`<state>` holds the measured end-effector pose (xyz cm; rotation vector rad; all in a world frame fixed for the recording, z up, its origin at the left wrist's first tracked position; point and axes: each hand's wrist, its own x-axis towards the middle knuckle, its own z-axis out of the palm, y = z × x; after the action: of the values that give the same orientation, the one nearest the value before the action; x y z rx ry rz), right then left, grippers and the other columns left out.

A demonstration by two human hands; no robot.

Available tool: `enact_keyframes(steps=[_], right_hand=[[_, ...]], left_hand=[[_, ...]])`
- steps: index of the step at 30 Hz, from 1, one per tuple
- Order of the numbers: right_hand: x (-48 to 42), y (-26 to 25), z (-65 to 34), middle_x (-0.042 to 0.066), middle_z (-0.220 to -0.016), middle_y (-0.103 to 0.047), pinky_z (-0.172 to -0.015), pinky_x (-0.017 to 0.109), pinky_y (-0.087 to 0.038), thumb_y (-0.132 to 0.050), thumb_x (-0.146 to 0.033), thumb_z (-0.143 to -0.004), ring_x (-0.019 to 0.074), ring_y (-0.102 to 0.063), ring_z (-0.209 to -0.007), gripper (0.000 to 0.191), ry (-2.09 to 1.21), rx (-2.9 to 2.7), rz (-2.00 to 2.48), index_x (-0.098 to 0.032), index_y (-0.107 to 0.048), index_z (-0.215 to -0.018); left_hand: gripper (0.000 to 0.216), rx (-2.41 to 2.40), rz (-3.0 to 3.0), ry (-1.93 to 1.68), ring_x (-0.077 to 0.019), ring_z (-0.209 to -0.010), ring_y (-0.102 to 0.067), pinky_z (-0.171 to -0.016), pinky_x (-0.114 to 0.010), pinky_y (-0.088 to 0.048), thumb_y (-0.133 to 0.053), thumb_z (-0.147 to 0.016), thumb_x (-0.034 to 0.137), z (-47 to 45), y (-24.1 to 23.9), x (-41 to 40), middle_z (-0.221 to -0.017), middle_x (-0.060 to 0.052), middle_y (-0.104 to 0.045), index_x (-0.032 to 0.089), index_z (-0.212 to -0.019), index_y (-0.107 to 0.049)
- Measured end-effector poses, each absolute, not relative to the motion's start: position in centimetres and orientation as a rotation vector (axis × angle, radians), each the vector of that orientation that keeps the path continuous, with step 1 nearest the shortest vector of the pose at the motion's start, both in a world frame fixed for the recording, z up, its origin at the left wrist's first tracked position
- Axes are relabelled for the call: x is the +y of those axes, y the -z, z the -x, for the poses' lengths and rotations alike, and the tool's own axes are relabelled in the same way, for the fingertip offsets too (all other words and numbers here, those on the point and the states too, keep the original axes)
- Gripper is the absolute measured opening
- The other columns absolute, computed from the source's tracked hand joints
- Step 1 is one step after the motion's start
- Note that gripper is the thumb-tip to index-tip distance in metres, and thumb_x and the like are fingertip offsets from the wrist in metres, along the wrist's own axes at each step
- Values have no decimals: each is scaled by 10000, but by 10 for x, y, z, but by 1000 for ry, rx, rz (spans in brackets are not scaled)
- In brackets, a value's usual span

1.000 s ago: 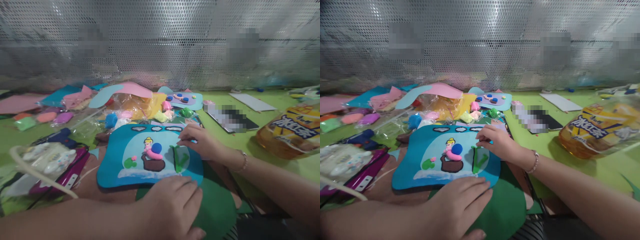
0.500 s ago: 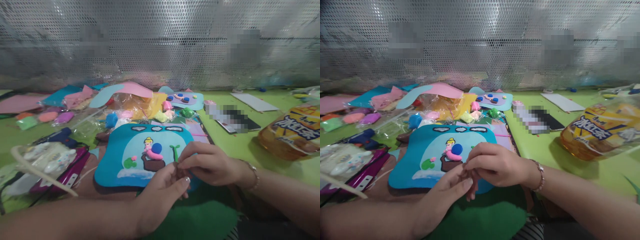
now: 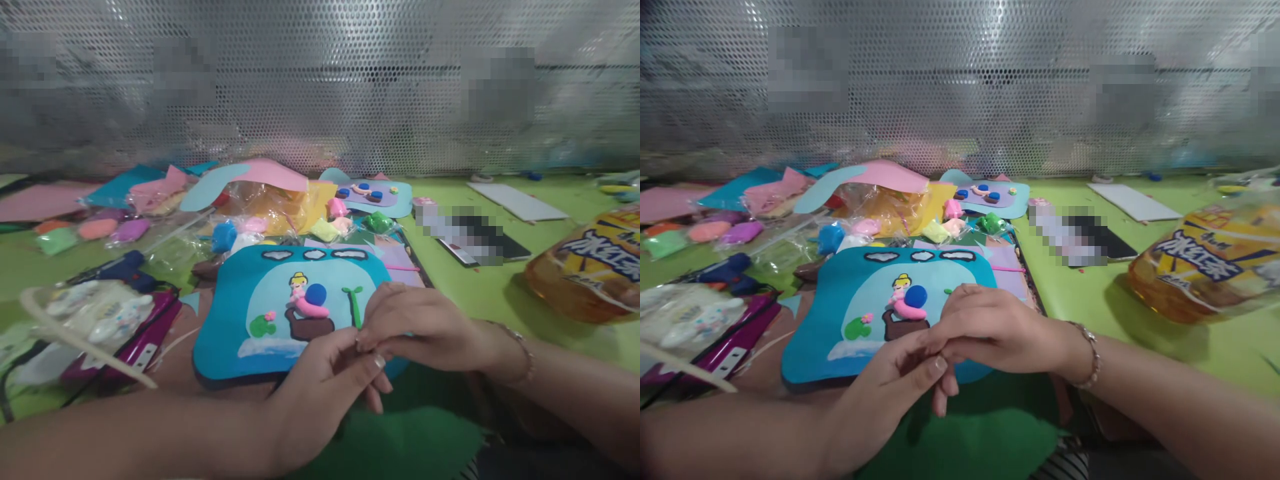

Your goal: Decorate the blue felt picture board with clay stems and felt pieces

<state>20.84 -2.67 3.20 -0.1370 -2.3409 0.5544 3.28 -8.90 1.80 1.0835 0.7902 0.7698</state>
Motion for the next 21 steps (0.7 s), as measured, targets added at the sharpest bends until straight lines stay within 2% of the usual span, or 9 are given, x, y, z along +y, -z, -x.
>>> enact_keyframes(steps=[4,7,10,14,17,21], right_hand=[[-26,-36,-208,59,-797,-677,-772,239,-480,-544,-116,-871,106,-607,-811,166,-837,-2316,183,-139,-614,-1020],[-26,-39,-209,68,-805,-680,-781,249,-473,-527,-159,-890,125,-585,-859,249,-1014,-2278,204,-126,-613,-1121],[-27,-42,-210,58,-810,-685,-877,282,-436,-495,-224,-916,131,-573,-901,353,-1185,-2297,195,-130,-539,-1253],[-32,-49,-210,74,-939,-696,-1059,359,-278,-475,-277,-926,136,-620,-931,457,-1363,-2377,159,-146,-416,-1360],[-34,-53,-208,93,-994,-694,-1098,360,-216,-458,-275,-929,143,-622,-997,488,-1426,-2405,99,-139,-366,-1389],[-33,-49,-207,102,-984,-706,-1082,367,-274,-527,-160,-887,152,-602,-1060,411,-1387,-2350,114,-150,-501,-1297]], left_hand=[[390,773,-1101,-760,-87,-480,-530,-505,-211,-418,-601,-797,516,-31,-13,-89,-631,0,-578,127,-797,-578],[405,811,-1115,-803,-78,-457,-517,-473,-190,-406,-574,-814,530,-30,-11,-88,-605,7,-571,127,-793,-595],[467,815,-1099,-859,-71,-428,-494,-456,-183,-399,-573,-786,587,-28,-11,-87,-564,11,-558,122,-741,-588],[529,766,-1104,-843,-76,-431,-482,-447,-183,-396,-627,-698,640,-27,-14,-86,-533,8,-535,114,-659,-584],[511,752,-1141,-808,-75,-445,-475,-454,-175,-387,-646,-697,617,-26,-16,-86,-518,14,-515,116,-617,-580],[504,740,-1219,-755,-67,-446,-460,-453,-165,-375,-593,-751,609,-26,-14,-88,-528,28,-489,126,-609,-558]])
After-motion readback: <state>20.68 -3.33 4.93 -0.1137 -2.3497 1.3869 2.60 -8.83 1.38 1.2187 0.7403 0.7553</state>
